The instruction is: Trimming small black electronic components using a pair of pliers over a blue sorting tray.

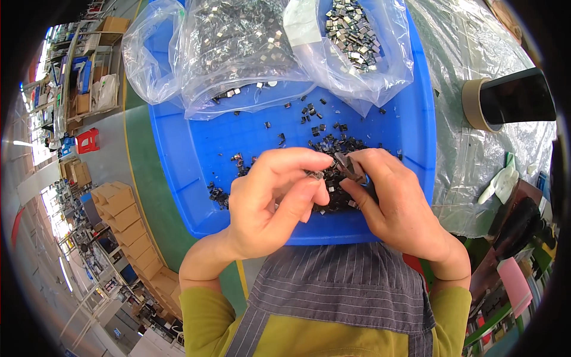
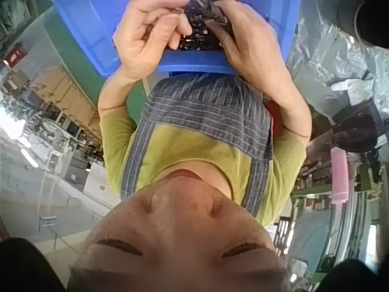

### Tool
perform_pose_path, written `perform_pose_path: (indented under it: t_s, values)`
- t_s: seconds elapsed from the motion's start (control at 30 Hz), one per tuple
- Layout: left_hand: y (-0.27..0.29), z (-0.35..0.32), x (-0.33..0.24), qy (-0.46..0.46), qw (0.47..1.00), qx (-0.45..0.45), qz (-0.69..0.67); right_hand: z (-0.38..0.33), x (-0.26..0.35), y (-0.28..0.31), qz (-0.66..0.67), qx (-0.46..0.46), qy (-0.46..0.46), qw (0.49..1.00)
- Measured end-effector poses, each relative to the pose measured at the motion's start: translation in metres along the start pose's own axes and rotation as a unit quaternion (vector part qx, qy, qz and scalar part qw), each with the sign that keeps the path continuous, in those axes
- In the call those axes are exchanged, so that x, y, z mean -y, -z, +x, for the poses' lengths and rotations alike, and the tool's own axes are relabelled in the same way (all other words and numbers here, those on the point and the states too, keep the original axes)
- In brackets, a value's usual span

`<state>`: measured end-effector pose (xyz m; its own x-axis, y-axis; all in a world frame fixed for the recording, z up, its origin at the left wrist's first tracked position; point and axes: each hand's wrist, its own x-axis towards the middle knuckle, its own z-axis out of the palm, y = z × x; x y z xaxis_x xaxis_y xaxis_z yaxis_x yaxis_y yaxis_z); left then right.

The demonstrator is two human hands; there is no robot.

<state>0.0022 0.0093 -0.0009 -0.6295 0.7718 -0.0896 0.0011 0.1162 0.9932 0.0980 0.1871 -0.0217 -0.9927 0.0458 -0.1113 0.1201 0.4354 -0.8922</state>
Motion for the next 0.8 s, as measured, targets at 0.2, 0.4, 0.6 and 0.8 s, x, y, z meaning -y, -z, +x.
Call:
perform_pose_path:
  t_s: [0.2,0.4,0.6,0.8]
  values:
    - [0.002,0.000,-0.011,0.073,0.997,0.016,0.000,0.001,-0.001,-0.003,-0.078,-0.025,0.022,0.996]
    - [0.003,0.000,-0.010,0.096,0.995,0.016,0.012,0.001,-0.002,-0.004,-0.128,-0.022,0.029,0.991]
    - [0.002,-0.001,-0.012,0.107,0.994,0.012,0.014,0.001,0.002,-0.002,-0.137,-0.001,0.022,0.990]
    - [0.002,0.000,-0.012,0.111,0.994,0.016,0.015,0.001,-0.002,-0.002,-0.134,0.007,0.029,0.991]
